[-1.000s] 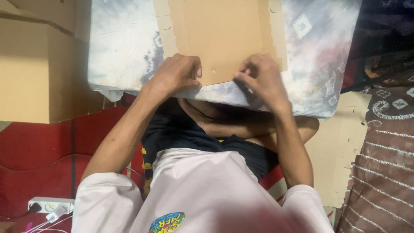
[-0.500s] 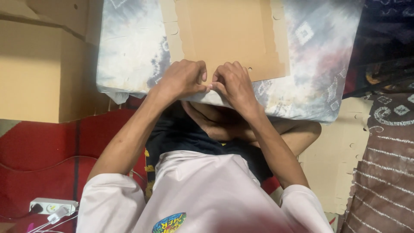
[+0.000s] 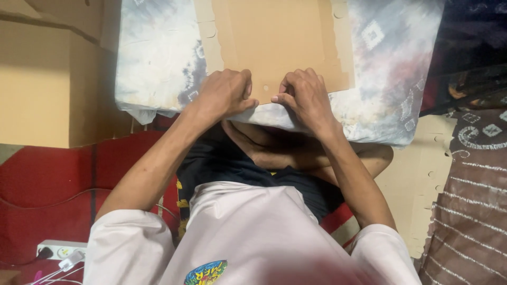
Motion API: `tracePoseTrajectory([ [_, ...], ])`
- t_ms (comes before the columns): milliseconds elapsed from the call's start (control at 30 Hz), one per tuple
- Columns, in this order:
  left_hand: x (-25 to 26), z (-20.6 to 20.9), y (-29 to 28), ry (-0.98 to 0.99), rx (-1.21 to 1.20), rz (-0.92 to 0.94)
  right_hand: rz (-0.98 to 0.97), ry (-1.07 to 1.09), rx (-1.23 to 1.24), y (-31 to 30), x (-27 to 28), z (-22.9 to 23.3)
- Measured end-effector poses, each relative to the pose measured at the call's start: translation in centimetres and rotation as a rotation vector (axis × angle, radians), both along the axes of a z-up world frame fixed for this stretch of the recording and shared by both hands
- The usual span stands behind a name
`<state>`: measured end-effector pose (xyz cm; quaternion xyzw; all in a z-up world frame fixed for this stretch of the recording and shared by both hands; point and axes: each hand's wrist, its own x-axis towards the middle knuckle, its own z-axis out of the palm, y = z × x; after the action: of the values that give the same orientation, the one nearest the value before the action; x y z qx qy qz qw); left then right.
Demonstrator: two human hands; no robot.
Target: Folding a flat cardboard sheet into a box shape by creasing and tucking flaps.
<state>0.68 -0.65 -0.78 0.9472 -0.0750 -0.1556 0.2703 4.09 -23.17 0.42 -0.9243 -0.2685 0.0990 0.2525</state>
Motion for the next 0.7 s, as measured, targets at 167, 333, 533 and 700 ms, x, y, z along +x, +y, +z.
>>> tracePoseTrajectory([
  [167, -0.2, 0.3, -0.1, 0.02, -0.004, 0.014, -0.018, -0.013, 0.003, -2.6, 0.9, -0.6],
  [333, 0.1, 0.7, 0.3, 0.044, -0.006, -0.023, -0.026, -0.024, -0.001, -5.0, 1.9, -0.2],
  [533, 0.6, 2.5, 0.2, 0.132, 0.046, -0.021, -0.072, 0.004, -0.02, -7.4, 3.3, -0.6],
  [700, 0.9, 3.6, 0.3, 0.212, 0.015, -0.014, -0.119, 0.025, -0.029, -9.2, 3.7, -0.2],
])
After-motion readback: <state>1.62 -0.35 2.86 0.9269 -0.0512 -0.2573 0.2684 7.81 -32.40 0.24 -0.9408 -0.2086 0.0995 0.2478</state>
